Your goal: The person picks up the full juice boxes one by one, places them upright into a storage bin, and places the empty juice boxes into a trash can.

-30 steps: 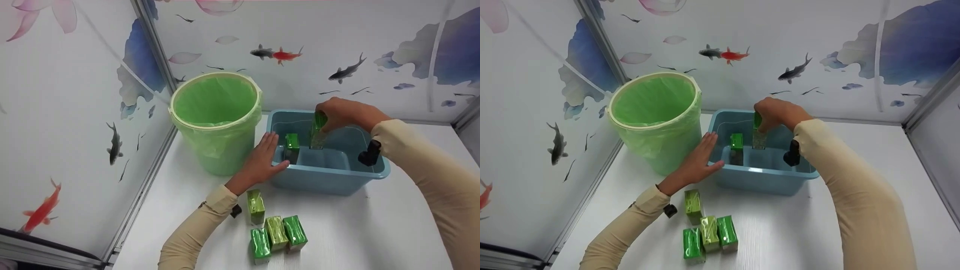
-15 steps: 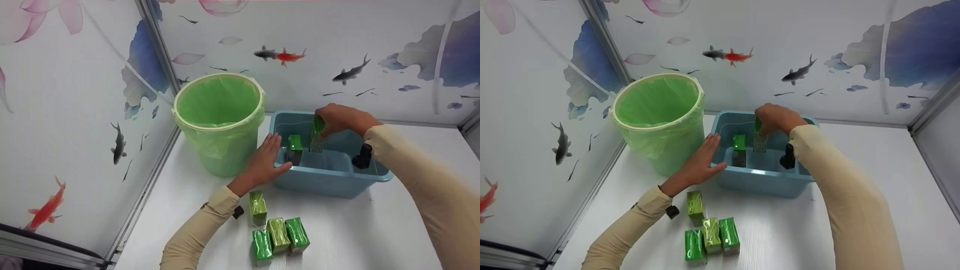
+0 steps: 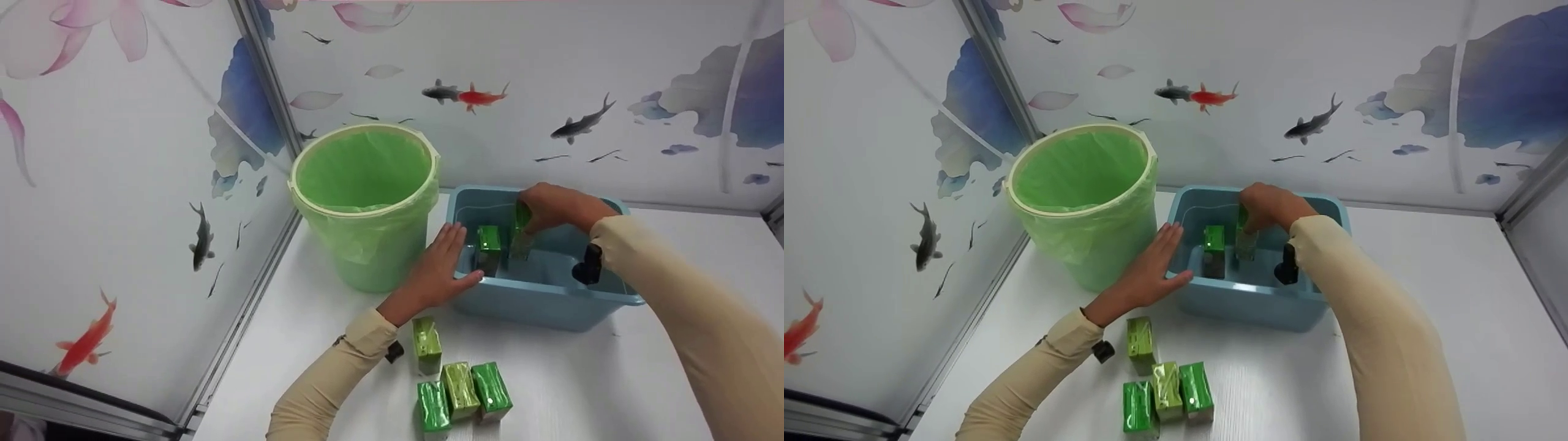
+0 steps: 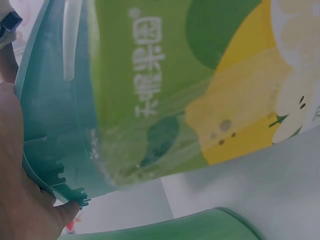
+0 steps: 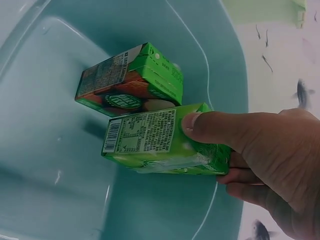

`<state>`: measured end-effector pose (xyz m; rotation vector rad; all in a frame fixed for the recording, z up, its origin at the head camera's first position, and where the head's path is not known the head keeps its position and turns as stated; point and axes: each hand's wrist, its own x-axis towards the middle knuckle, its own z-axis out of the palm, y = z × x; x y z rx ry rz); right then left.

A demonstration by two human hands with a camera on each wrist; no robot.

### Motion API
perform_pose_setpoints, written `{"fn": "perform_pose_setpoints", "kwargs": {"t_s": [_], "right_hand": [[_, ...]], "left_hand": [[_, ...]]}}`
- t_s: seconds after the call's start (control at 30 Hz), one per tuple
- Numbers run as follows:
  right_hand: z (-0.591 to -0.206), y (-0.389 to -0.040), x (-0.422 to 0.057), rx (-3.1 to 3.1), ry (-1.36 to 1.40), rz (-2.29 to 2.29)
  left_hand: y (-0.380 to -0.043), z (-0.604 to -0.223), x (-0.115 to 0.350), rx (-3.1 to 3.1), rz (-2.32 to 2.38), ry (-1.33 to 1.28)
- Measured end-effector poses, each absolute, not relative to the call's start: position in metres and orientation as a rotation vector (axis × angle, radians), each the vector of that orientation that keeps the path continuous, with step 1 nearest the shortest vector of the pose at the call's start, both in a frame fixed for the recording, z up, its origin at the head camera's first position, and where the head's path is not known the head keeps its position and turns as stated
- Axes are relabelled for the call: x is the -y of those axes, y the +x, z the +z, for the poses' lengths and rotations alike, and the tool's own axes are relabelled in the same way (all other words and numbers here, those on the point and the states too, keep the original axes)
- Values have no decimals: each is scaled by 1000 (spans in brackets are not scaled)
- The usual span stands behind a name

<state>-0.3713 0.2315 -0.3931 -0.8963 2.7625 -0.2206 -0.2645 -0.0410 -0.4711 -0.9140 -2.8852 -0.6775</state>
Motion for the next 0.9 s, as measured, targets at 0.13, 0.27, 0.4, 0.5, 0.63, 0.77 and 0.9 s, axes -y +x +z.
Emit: {"fn": "perform_pose_setpoints", "kwargs": {"t_s": [0.13,0.27,0.4,0.5,0.63,0.77,0.9], "right_hand": [[-402,-373,-231,-2776,-892,-202],[-408,-373,-228,-2772,-894,-202],[-411,-371,-226,-2754,-902,-220],[-414,-371,-226,-2749,-909,-228],[-419,-373,-226,-2746,-908,-201],[-424,-375,-224,-2725,-884,-179],[-428,-375,-222,-2696,-876,-183]], "left_hand": [[-264,-471,41,2886,-671,-910],[-263,-471,41,2883,-671,-904],[-264,-471,41,2878,-675,-902],[-265,-472,40,2876,-672,-910],[-265,-471,41,2881,-671,-916],[-264,-471,42,2888,-677,-902],[-264,-471,43,2888,-674,-895]]}}
